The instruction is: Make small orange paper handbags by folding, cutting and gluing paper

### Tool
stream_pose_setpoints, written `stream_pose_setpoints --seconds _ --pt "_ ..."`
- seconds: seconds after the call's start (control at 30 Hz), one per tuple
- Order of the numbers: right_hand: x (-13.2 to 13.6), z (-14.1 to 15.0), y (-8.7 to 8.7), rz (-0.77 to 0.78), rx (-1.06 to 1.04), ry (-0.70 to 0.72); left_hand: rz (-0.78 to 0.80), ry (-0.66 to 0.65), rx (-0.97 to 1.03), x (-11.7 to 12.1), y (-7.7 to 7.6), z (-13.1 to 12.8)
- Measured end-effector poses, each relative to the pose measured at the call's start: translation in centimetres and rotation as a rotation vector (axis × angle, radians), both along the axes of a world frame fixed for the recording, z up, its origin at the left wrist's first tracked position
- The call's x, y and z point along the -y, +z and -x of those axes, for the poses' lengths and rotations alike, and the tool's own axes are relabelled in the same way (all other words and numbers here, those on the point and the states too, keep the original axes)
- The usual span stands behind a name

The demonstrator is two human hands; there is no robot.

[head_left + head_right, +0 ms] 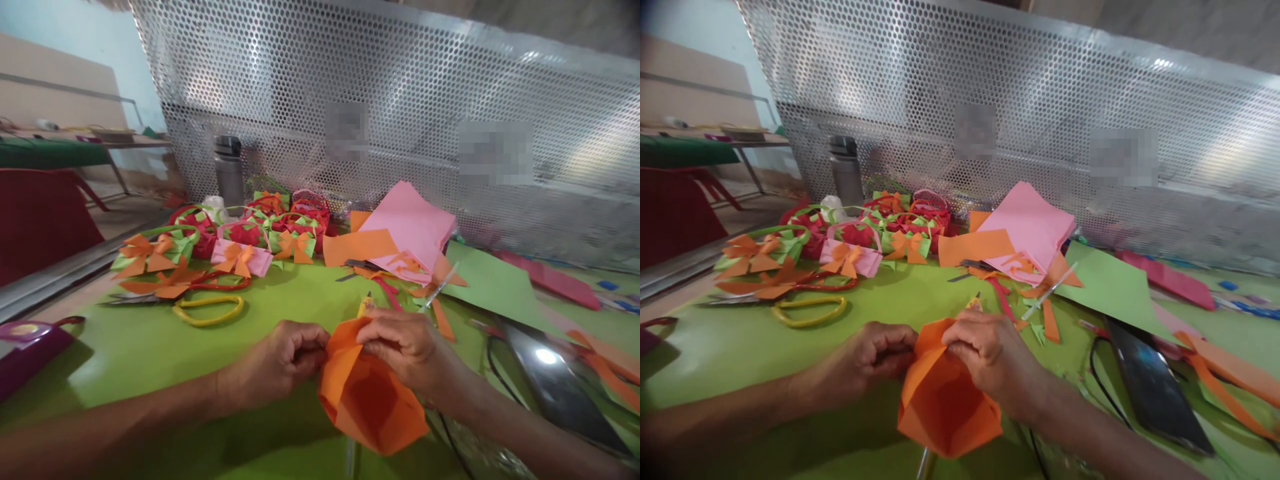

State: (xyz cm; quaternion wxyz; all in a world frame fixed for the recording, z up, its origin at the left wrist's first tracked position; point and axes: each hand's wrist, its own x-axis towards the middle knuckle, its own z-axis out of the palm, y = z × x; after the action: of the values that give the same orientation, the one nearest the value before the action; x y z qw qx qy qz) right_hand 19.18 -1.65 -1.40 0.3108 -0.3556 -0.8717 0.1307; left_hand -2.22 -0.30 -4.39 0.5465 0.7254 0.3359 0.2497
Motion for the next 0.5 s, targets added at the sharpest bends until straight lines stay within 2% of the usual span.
stream_pose_setpoints --seconds 0.17,0.27,0.4,0.5 --pt "0.13 0.12 0.31 -0.007 0.0 0.005 -0.252 0.037 -0.179 -0.44 0.18 0.33" --pt "0.09 0.11 0.42 0.004 0.009 0.006 -0.34 0.022 -0.231 -0.31 0.53 0.36" --pt "-0.09 0.02 0.39 0.015 0.018 -0.021 -0.279 -0.005 -0.261 -0.08 0.94 0.34" --pt "-0.06 0.21 0.16 0.028 0.029 -0.038 -0.165 0.014 -0.149 -0.23 0.89 0.36"
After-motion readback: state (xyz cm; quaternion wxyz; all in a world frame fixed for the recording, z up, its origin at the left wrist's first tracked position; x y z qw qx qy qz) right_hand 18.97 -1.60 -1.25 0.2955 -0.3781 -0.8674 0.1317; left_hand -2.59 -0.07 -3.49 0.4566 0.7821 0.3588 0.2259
